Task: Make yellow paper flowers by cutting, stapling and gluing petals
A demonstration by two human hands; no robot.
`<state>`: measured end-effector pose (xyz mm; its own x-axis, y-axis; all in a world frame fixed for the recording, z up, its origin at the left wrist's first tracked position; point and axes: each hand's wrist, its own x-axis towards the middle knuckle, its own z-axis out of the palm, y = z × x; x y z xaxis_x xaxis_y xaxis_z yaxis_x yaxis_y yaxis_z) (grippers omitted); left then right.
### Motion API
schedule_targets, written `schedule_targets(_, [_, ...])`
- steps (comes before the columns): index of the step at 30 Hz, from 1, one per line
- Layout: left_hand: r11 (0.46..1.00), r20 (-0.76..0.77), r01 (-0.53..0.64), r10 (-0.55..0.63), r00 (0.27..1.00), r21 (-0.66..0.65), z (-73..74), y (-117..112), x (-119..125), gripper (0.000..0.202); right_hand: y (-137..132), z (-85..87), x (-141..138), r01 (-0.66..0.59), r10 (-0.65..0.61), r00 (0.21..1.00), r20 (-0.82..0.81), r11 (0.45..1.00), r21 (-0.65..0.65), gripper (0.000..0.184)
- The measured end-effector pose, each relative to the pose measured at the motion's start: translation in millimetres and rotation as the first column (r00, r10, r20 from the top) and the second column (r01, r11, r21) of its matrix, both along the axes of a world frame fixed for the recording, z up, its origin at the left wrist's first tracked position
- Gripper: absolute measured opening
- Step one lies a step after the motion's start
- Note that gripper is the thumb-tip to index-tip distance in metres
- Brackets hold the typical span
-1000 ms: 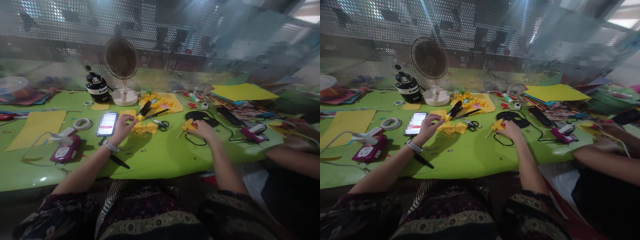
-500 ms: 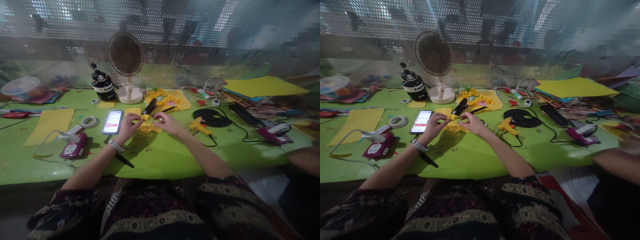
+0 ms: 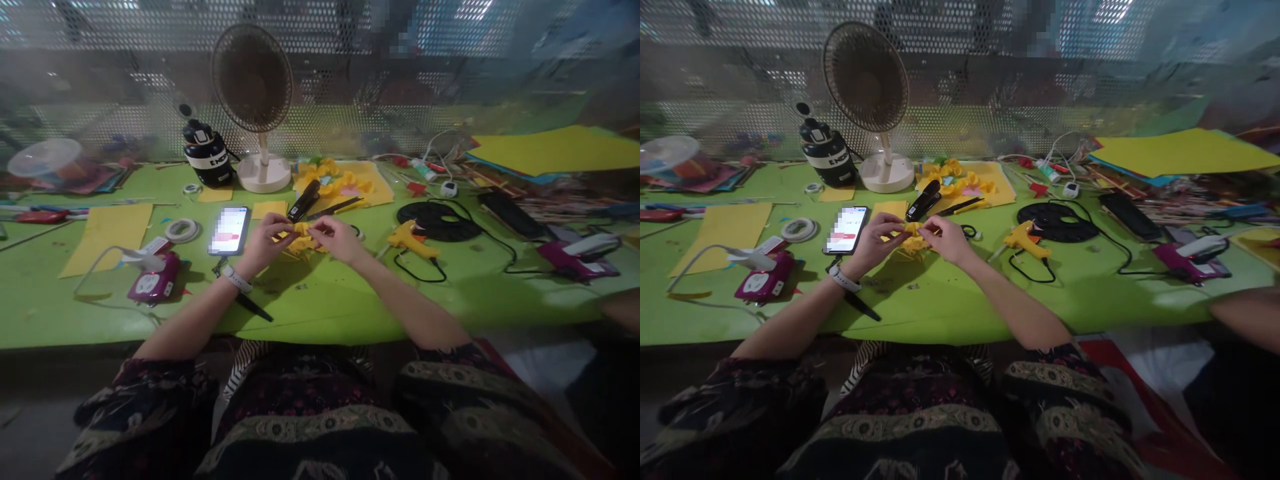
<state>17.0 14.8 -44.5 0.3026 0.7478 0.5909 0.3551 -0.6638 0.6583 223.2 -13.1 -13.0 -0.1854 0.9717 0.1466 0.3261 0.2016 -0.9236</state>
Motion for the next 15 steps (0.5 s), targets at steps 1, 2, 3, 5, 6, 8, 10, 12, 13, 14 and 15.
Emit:
schedule_targets(1, [1.0,-0.022,0.006,-0.006,1.0,0.002,3.1,-1.2,-0.5,0.019,0.4,-1.1,0.0,0.008,-0.008,1.0,-0.007,1.0,0.007,0.036])
schedule_targets(2, [1.0,-0.051,0.004,-0.004,0.999,-0.006,7.3,-2.3,-1.6,0.02,1.2,-2.1,0.8,0.024,-0.024,1.0,-0.019,1.0,0.01,0.037])
schedule_targets(3, [1.0,-0.082,-0.012,0.01,0.997,-0.022,12.3,-3.3,-3.4,0.024,2.4,-2.9,2.3,0.05,-0.05,0.998,-0.031,0.999,0.015,0.038])
schedule_targets(5, [0.994,-0.13,-0.089,0.08,0.988,-0.059,22.6,-4.2,-8.6,0.031,5.7,-4.2,7.0,0.116,-0.114,0.992,-0.045,0.993,0.034,0.038])
schedule_targets(6, [0.991,-0.157,-0.115,0.103,0.982,-0.073,26.7,-4.1,-11.7,0.03,7.6,-4.7,9.7,0.147,-0.145,0.988,-0.045,0.988,0.049,0.037])
schedule_targets(8, [0.99,-0.296,-0.036,-0.005,0.955,-0.134,31.0,-3.0,-17.2,0.027,10.9,-5.1,14.4,0.191,-0.19,0.981,-0.03,0.979,0.077,0.034])
schedule_targets(10, [0.975,-0.444,0.065,-0.155,0.883,-0.21,29.0,-1.1,-20.7,0.025,12.7,-4.9,17.1,0.215,-0.216,0.976,-0.004,0.972,0.09,0.031])
schedule_targets(12, [0.964,-0.534,0.115,-0.23,0.813,-0.24,22.4,1.0,-21.8,0.023,12.8,-4.6,17.5,0.221,-0.223,0.975,0.016,0.971,0.088,0.03])
schedule_targets(13, [0.963,-0.56,0.125,-0.241,0.792,-0.238,18.3,2.2,-21.7,0.02,12.5,-4.5,17.2,0.221,-0.223,0.974,0.021,0.972,0.086,0.03])
schedule_targets(14, [0.964,-0.576,0.13,-0.244,0.78,-0.232,14.2,3.4,-21.5,0.018,12.1,-4.8,16.9,0.22,-0.222,0.975,0.024,0.972,0.085,0.03])
schedule_targets(15, [0.965,-0.582,0.133,-0.243,0.776,-0.225,10.5,4.6,-21.0,0.017,11.8,-5.3,16.6,0.217,-0.22,0.975,0.027,0.972,0.086,0.03])
